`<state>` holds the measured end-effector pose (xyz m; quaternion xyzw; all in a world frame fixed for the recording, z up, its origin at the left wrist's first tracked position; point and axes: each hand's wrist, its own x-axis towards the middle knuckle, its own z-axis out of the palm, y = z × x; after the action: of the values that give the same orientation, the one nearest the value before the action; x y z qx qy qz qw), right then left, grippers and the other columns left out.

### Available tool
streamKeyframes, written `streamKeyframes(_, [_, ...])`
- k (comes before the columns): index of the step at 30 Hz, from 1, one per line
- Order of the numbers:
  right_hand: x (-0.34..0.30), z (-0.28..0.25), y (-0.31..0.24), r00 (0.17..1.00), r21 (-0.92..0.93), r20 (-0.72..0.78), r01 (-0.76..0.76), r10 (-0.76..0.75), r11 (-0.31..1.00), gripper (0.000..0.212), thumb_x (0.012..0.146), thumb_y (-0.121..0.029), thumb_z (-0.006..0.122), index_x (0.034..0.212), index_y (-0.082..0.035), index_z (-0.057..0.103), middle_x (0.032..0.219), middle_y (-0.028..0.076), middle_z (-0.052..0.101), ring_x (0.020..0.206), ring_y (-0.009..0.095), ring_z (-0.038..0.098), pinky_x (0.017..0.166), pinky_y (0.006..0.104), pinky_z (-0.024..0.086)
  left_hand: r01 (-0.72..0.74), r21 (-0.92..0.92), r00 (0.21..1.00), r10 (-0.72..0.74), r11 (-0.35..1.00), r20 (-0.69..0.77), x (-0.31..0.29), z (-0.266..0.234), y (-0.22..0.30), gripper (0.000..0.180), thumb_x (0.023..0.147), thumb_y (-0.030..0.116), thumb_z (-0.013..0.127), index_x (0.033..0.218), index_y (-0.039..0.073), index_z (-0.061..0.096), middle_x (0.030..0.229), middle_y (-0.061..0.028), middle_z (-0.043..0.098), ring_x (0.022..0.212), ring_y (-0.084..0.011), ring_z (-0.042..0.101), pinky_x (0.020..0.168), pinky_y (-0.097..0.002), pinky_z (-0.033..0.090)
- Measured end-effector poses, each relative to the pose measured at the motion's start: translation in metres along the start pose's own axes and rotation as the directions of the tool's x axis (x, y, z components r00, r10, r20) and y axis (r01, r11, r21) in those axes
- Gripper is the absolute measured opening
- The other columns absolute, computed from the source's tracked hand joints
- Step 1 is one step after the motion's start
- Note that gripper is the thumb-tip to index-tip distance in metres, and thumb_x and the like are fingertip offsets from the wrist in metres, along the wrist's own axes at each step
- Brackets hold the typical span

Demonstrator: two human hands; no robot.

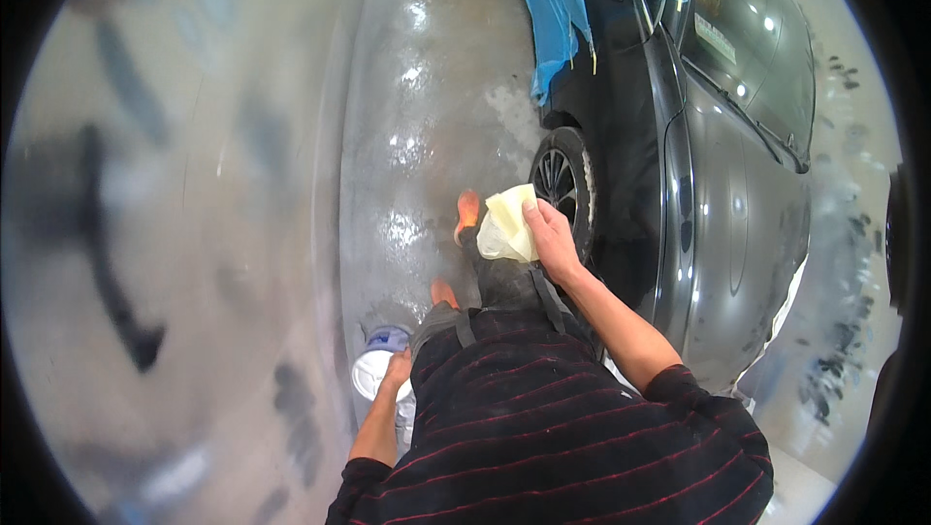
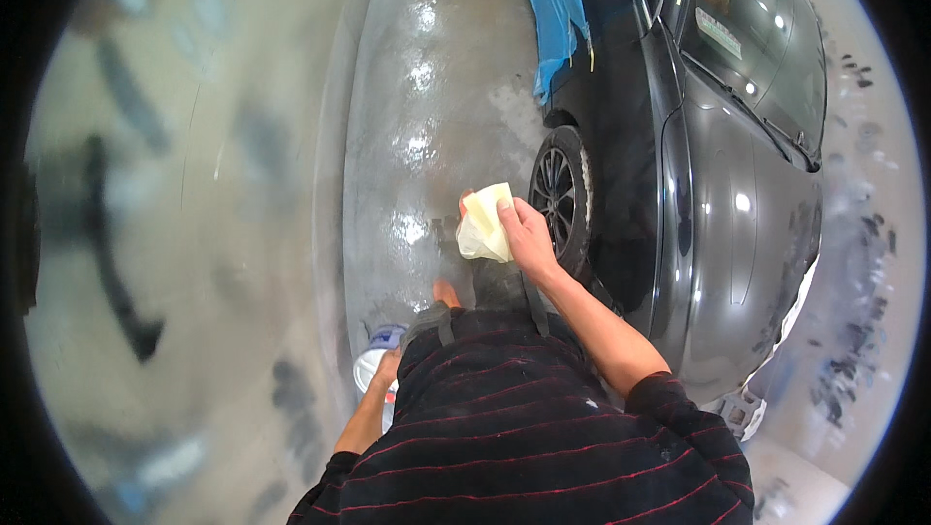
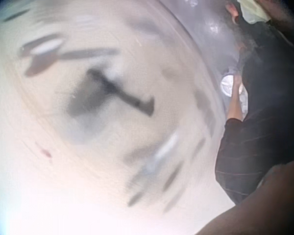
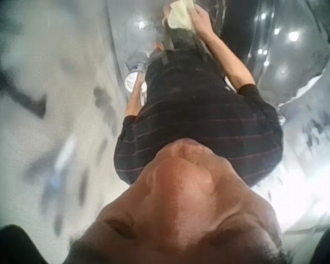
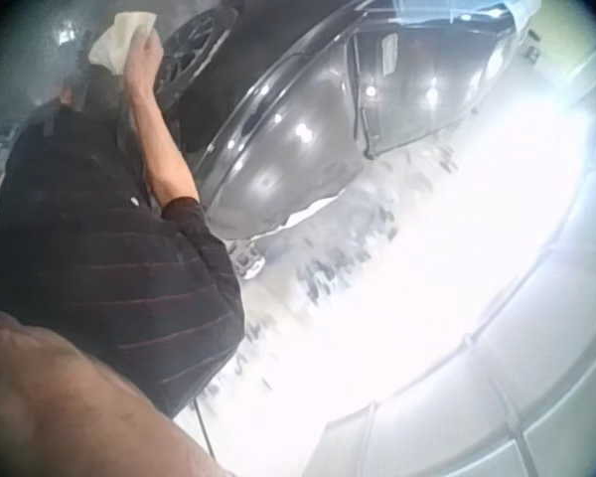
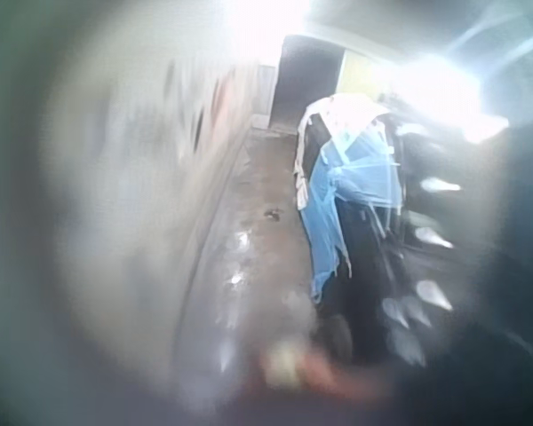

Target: The person mixes black paint in a small container using a stir stick, then wipes a masked car door with a cloth to remove dust or residue. The person then picks up a spray gun and wipes it with a cloth.

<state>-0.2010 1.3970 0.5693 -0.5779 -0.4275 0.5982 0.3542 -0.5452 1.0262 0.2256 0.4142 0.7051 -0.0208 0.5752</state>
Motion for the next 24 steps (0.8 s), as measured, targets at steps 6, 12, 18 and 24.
streamKeyframes(6, [0.130, -0.002, -0.049, 0.999, 0.041, -0.030, -0.008, 0.010, 0.999, 0.063, 0.115, -0.051, 0.039, 0.111, 0.003, 0.070, 0.100, 0.007, 0.071, 0.090, 0.014, 0.062, 0.084, 0.0336, 0.050, -0.590, -0.252, 0.676, 0.300, 0.767, -0.673, 0.045, -0.214, 0.392, 0.045, 0.102, 0.027, 0.073, 0.138, 0.003, 0.061, 0.113, -0.0131, 0.074, 0.102, -0.0225, 0.070, 0.093, -0.0359, 0.056])
streamKeyframes(12, [0.262, 0.025, -0.124, 0.989, 0.109, 0.120, 0.078, -0.091, 0.991, 0.040, 0.104, -0.024, 0.051, 0.128, 0.006, 0.066, 0.109, 0.010, 0.072, 0.097, 0.016, 0.067, 0.088, 0.0334, 0.053, -0.676, 0.272, 0.439, 0.671, 0.685, -0.598, 0.044, -0.321, 0.646, 0.033, 0.088, 0.018, 0.082, 0.113, 0.002, 0.068, 0.100, -0.0079, 0.069, 0.100, -0.0226, 0.066, 0.090, -0.0389, 0.052])
streamKeyframes(18, [0.400, 0.009, -0.180, 0.986, 0.303, 0.150, -0.116, 0.073, 0.946, 0.037, 0.099, -0.005, 0.061, 0.134, 0.004, 0.064, 0.125, 0.010, 0.072, 0.112, 0.018, 0.069, 0.099, 0.0338, 0.054, -0.571, -0.455, 0.769, 0.251, 0.684, -0.588, 0.121, -0.393, 0.711, 0.019, 0.100, 0.016, 0.073, 0.096, 0.001, 0.063, 0.089, -0.0022, 0.068, 0.079, -0.0109, 0.058, 0.070, -0.0303, 0.049])
streamKeyframes(24, [0.521, 0.013, -0.235, 0.980, 0.642, 0.162, -0.192, 0.113, 0.742, 0.035, 0.106, -0.014, 0.064, 0.137, 0.003, 0.062, 0.129, 0.011, 0.072, 0.114, 0.020, 0.071, 0.102, 0.0354, 0.056, -0.353, -0.809, 0.924, 0.037, 0.470, -0.381, 0.214, -0.485, 0.754, 0.014, 0.103, 0.014, 0.068, 0.107, 0.001, 0.063, 0.102, -0.0036, 0.070, 0.091, -0.0094, 0.062, 0.083, -0.0281, 0.051])
